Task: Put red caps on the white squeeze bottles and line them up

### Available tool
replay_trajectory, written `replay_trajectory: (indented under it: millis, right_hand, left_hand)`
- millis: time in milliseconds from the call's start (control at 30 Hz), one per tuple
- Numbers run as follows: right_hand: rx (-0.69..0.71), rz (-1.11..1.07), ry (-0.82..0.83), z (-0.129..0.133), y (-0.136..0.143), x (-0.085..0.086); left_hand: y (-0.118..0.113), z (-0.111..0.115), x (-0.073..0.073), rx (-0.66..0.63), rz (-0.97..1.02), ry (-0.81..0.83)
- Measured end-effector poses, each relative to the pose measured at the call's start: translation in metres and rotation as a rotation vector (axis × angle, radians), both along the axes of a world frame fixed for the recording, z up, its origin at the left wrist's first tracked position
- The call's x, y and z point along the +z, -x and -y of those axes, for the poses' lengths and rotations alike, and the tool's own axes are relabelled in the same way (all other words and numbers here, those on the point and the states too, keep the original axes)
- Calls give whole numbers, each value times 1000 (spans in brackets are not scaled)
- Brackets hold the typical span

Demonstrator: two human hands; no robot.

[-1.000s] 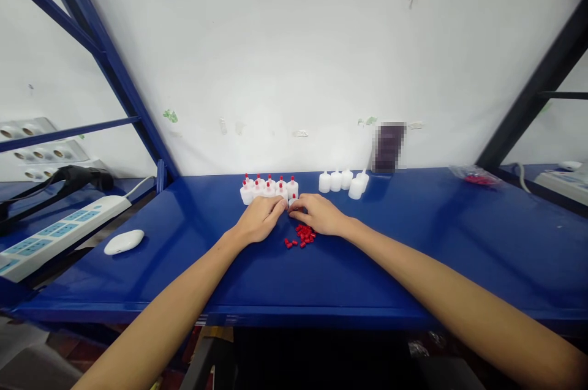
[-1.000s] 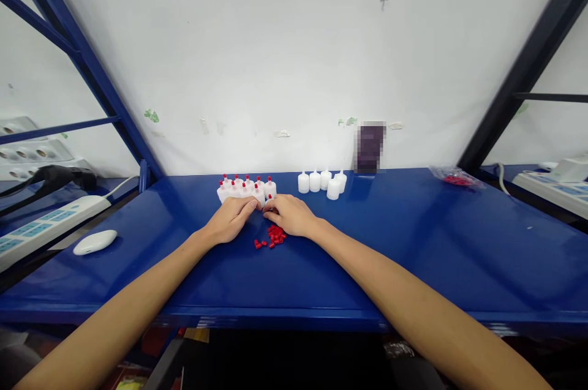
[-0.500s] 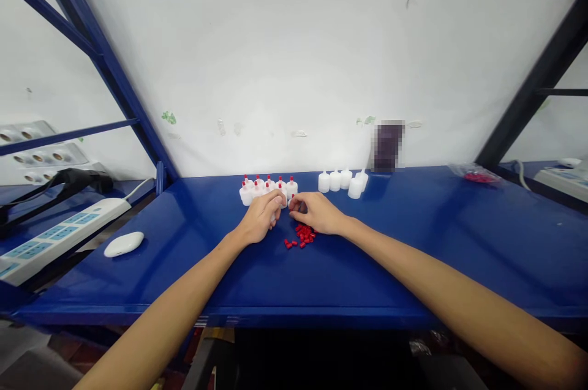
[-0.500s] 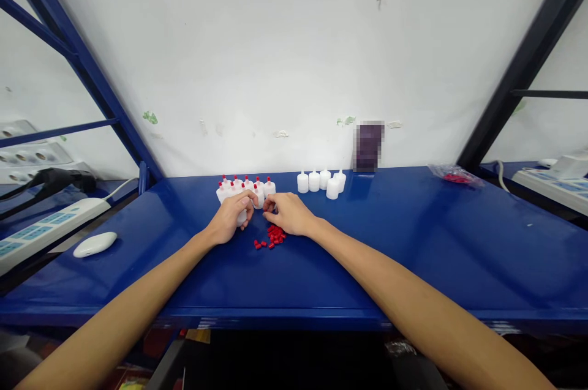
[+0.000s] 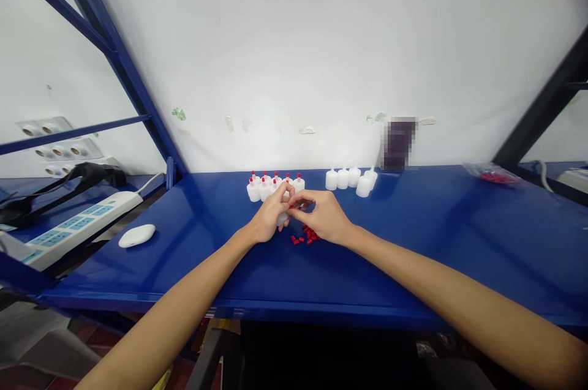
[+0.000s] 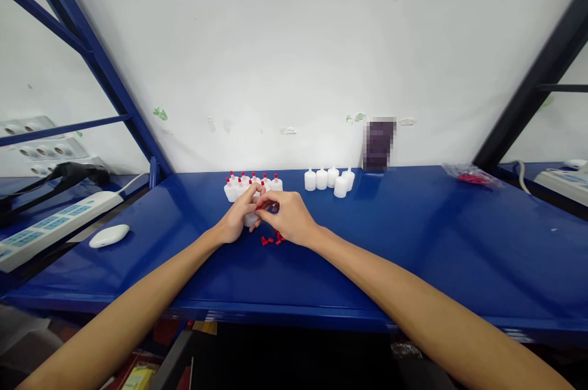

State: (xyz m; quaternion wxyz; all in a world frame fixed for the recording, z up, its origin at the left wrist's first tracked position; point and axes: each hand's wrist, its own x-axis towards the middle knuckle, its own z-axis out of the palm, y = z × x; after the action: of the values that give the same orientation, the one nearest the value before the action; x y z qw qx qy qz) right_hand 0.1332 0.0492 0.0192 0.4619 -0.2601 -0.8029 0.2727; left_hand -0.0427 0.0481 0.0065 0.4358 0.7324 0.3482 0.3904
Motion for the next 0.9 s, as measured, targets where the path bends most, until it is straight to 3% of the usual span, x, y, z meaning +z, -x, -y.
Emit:
replay_trajectory:
  millis: [333, 500, 633, 900]
  right_hand:
    - [9, 19, -85, -8, -6, -9]
    - [-186, -17, -27, -25, -26, -14]
    - [-263, 30, 17, -37, -38, -17]
    - [-225, 106, 8, -38, -38, -19]
  left_hand:
    - [2, 3, 5, 27, -75, -198]
    - [13, 0, 6, 151, 3, -219]
    - [16, 0, 7, 225, -4, -286]
    - [11, 4, 8, 244, -11, -354]
